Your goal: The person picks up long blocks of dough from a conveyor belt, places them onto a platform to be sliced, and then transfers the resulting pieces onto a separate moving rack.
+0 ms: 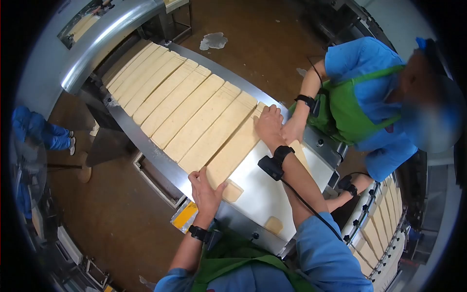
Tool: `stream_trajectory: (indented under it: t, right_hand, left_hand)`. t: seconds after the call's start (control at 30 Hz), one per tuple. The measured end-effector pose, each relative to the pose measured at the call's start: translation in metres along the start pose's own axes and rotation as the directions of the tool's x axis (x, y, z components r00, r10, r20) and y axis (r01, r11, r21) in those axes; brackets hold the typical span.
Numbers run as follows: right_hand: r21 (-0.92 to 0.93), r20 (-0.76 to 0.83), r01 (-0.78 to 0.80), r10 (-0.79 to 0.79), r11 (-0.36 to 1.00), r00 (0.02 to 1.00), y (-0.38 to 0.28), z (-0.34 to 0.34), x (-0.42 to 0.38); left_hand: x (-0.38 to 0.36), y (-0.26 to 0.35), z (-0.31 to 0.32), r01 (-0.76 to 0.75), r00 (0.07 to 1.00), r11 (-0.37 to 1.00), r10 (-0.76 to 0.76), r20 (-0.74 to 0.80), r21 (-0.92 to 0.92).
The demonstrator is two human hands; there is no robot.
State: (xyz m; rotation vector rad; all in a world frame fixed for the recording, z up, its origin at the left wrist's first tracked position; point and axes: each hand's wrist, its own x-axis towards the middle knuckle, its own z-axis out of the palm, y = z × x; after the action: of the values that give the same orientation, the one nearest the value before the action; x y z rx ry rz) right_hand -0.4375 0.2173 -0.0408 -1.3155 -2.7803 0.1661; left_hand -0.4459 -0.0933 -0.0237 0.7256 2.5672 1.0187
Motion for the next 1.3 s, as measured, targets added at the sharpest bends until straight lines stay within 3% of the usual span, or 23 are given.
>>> stream_trajectory:
  t: [0.1,0.37,0.5,0.53,0.63,0.7,0.77,0.8,0.83,0.9,1.0,1.03,1.13,1.23,1.3]
  right_hand:
    - [0.005,-0.050,-0.048,0.049,0.999,0.998,0.002,0.000,0.003]
    - [-0.035,0.026,0.017,-0.016,0.999,1.000,0.007,-0.005,0.000]
    - [0.075,0.036,-0.028,0.025,0.997,0.999,0.048,-0.010,-0.031]
    - [0.081,-0.031,-0.023,0.025,0.996,0.999,0.069,-0.011,-0.048]
    - [0.099,-0.120,-0.173,0.185,0.980,0.975,0.122,-0.018,-0.117]
    - [0.010,-0.069,-0.382,0.382,0.924,0.922,0.145,-0.035,-0.164]
    - [0.048,-0.093,-0.485,0.487,0.873,0.868,0.162,-0.035,-0.203]
    - [0.102,-0.139,-0.478,0.488,0.873,0.862,0.160,-0.035,-0.217]
    - [0.151,-0.193,-0.469,0.492,0.870,0.849,0.157,-0.034,-0.227]
    - [0.198,-0.317,-0.450,0.491,0.871,0.811,0.163,0.010,-0.234]
    - [0.331,-0.143,-0.585,0.652,0.741,0.745,0.150,-0.016,-0.246]
    - [0.369,-0.245,-0.551,0.650,0.748,0.719,0.148,-0.015,-0.256]
    - [0.439,-0.242,-0.632,0.762,0.638,0.601,0.147,-0.064,-0.310]
    - [0.550,-0.310,-0.590,0.801,0.591,0.513,0.174,-0.093,-0.376]
    - [0.465,-0.599,-0.635,0.747,0.617,0.288,0.194,-0.102,-0.432]
  left_hand:
    - [-0.002,0.000,0.001,0.008,1.000,1.000,-0.008,0.006,0.024]
    - [0.001,0.011,0.009,0.049,0.998,0.993,-0.053,0.033,0.111]
    - [0.004,0.017,0.014,-0.021,0.998,0.988,0.012,0.063,0.152]
    - [0.005,0.019,0.015,-0.066,0.992,0.986,0.048,0.117,0.155]
    - [0.008,0.034,0.019,-0.205,0.954,0.967,0.164,0.250,0.150]
    - [0.013,0.045,0.025,-0.310,0.907,0.941,0.251,0.338,0.133]
    - [0.017,0.053,0.033,-0.442,0.826,0.877,0.316,0.467,0.187]
    - [0.017,0.051,0.040,-0.458,0.813,0.868,0.321,0.487,0.192]
    - [0.019,0.036,0.054,-0.570,0.764,0.806,0.448,0.463,0.161]
    - [0.019,0.046,0.058,-0.486,0.794,0.851,0.334,0.509,0.201]
    - [0.017,0.035,0.075,-0.577,0.755,0.805,0.461,0.467,0.138]
    - [0.012,0.038,0.076,-0.574,0.755,0.810,0.464,0.464,0.122]
    - [-0.020,0.068,0.075,-0.651,0.677,0.759,0.568,0.468,0.021]
    - [-0.076,0.109,0.079,-0.681,0.681,0.731,0.614,0.399,0.037]
    - [-0.125,0.143,0.087,-0.771,0.575,0.636,0.721,0.386,-0.039]
